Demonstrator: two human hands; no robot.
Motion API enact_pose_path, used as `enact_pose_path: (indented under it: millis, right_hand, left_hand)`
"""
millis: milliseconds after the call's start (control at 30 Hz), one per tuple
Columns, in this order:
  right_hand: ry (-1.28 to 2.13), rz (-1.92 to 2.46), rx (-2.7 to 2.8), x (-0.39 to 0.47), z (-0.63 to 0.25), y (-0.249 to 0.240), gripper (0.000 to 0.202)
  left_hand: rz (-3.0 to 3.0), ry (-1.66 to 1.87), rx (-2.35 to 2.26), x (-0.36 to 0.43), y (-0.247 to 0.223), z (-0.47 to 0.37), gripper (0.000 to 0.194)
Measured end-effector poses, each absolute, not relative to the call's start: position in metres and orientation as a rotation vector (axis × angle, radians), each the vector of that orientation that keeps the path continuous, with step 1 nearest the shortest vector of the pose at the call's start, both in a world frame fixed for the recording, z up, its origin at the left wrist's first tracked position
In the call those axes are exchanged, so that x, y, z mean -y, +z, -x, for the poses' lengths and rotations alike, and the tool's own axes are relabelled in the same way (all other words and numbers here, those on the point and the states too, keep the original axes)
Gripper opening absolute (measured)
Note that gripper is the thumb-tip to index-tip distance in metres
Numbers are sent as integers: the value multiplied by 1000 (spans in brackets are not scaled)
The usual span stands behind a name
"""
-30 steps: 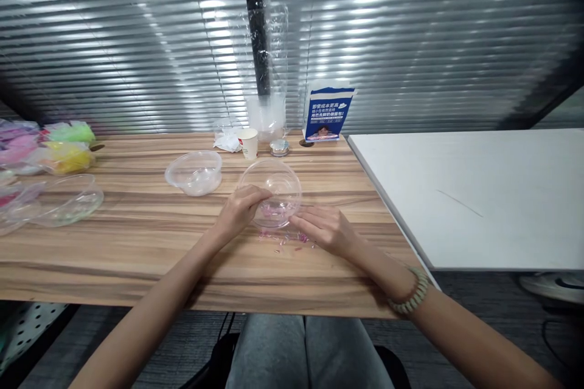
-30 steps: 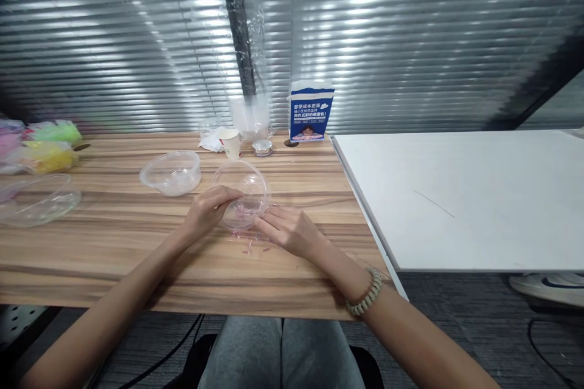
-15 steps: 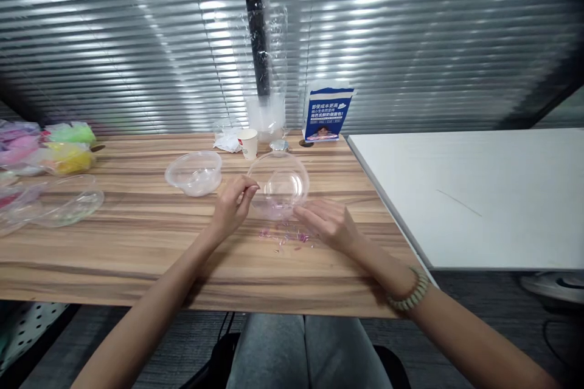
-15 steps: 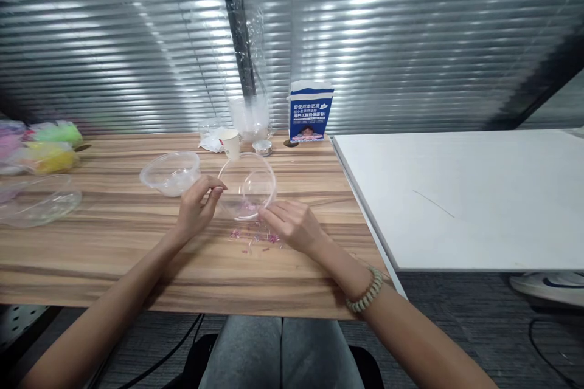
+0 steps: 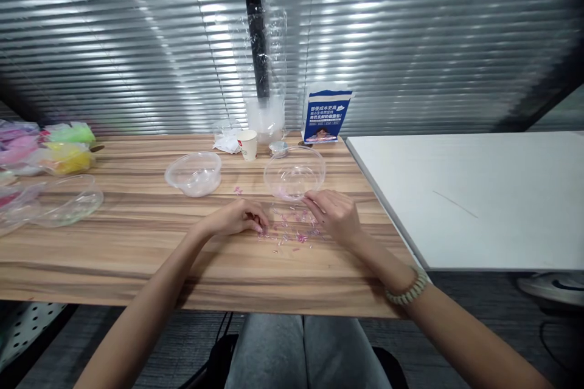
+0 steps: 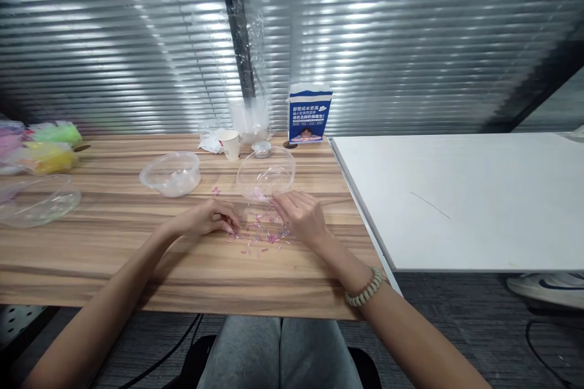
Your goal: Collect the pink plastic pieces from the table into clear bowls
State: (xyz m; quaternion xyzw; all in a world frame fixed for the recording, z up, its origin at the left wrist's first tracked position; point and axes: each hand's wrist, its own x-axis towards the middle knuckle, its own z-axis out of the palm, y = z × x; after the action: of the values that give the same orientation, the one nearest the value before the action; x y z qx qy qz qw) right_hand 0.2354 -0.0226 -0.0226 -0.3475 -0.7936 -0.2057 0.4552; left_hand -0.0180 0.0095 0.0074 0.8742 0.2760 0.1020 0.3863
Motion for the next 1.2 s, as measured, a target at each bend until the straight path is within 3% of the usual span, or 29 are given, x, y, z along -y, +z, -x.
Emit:
enact_pose_path:
  millis: [1200]
  right_hand:
    - [-461,858,2013,24,-234,-21,11]
  left_hand:
    - [-2335,314,-734,-9,0,11,16]
